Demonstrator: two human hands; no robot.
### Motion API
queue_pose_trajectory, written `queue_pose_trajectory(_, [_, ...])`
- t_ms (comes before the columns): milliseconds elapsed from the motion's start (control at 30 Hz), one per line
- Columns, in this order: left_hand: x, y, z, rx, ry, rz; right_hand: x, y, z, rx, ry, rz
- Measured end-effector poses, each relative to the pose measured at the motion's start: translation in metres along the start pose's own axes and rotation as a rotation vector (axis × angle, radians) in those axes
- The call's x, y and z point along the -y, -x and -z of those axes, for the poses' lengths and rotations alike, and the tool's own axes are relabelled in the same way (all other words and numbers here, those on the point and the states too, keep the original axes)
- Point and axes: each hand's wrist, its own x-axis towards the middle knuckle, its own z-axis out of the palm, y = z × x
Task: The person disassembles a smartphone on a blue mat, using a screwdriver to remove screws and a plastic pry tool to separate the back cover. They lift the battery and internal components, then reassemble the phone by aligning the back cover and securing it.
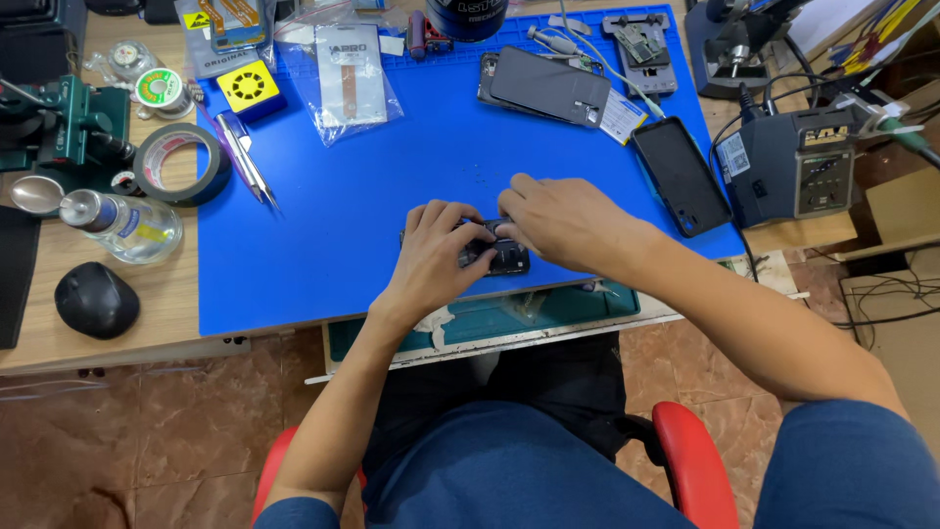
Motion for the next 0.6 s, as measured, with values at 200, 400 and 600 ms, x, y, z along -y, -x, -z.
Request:
queue_pose_trajectory(200, [0.009,0.0,-0.017,-0.046,-0.072,-0.009,-0.007,0.02,0.005,-0.165,-0.218,0.016])
queue_pose_trajectory(400, [0.006,-0.006,-0.011,-0.006,-0.092,-0.063,-0.016,0.051,0.007,-0.244,-0.379,-0.109])
queue_pose_trajectory(600, [0.006,-0.006,-0.002,0.069,-0.059,-0.077,-0.008,0.048,-0.014,-0.274,-0.352,-0.092])
